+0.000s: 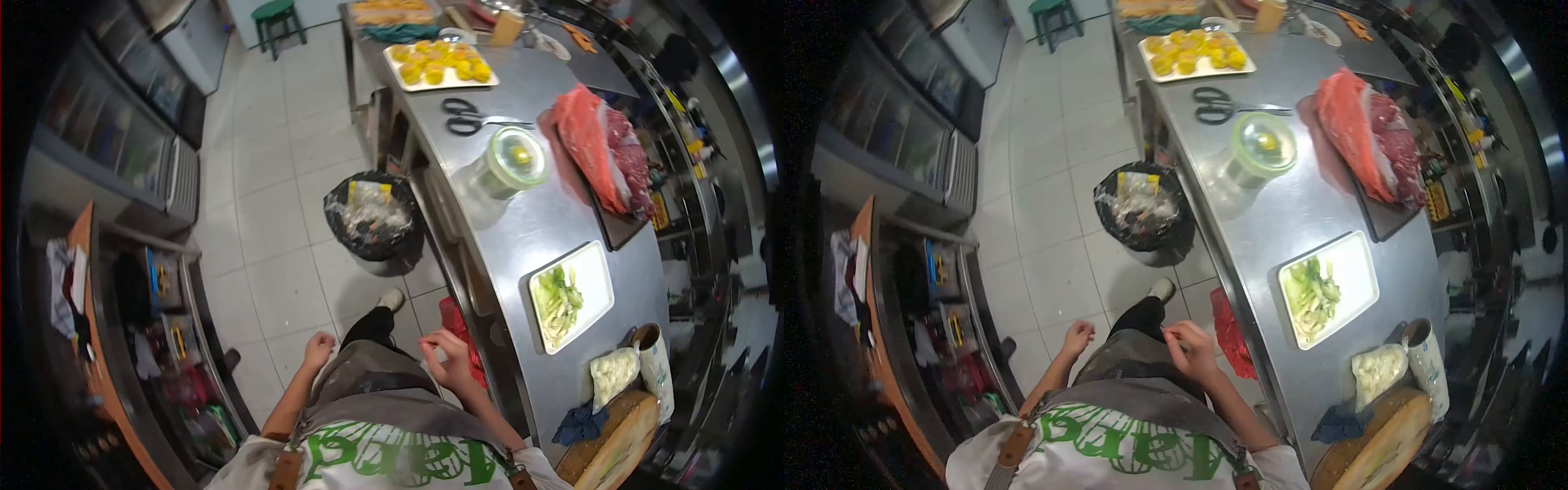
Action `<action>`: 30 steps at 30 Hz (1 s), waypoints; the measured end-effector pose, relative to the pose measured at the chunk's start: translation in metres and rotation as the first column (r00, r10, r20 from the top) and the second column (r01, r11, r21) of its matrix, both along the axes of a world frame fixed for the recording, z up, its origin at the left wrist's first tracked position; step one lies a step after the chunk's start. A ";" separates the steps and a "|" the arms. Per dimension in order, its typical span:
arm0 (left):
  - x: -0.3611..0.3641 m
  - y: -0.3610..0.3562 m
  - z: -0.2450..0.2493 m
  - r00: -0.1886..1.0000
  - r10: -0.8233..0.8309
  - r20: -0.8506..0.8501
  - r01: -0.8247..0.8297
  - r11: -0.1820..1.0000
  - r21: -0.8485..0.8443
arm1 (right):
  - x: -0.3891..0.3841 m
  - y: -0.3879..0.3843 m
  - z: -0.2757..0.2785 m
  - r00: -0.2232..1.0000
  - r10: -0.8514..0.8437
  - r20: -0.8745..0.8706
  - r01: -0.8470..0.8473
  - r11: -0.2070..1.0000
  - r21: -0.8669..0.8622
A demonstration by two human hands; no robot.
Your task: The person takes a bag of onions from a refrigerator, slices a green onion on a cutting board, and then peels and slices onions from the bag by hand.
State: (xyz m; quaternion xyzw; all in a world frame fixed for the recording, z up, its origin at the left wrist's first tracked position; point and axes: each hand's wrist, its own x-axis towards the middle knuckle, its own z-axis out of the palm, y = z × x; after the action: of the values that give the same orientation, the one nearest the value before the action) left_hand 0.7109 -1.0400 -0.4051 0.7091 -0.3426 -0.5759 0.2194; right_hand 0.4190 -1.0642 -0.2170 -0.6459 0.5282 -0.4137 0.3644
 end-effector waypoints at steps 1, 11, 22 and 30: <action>0.017 0.033 -0.007 0.995 0.096 -0.038 -0.095 0.995 0.040 | 0.007 0.006 -0.017 0.999 0.044 0.022 -0.046 0.993 0.113; 0.139 0.301 -0.087 0.961 0.007 0.276 -0.118 0.914 0.388 | -0.015 -0.008 -0.327 0.979 0.117 -0.166 -0.006 0.833 0.554; 0.134 0.318 -0.255 0.880 0.182 0.439 -0.368 0.845 0.389 | -0.033 -0.164 -0.652 0.366 0.570 -0.736 -0.039 0.799 0.600; 0.092 0.348 -0.307 0.854 0.217 0.472 -0.439 0.788 0.432 | -0.013 -0.194 -0.706 0.505 0.682 -0.529 0.140 0.540 0.830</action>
State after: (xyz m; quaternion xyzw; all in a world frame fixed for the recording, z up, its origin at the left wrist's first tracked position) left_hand 0.8027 -0.6922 -0.7122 0.8926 -0.0776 -0.4422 0.0415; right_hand 0.4061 -1.2580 -0.9232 -0.6072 0.6285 0.2916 0.3889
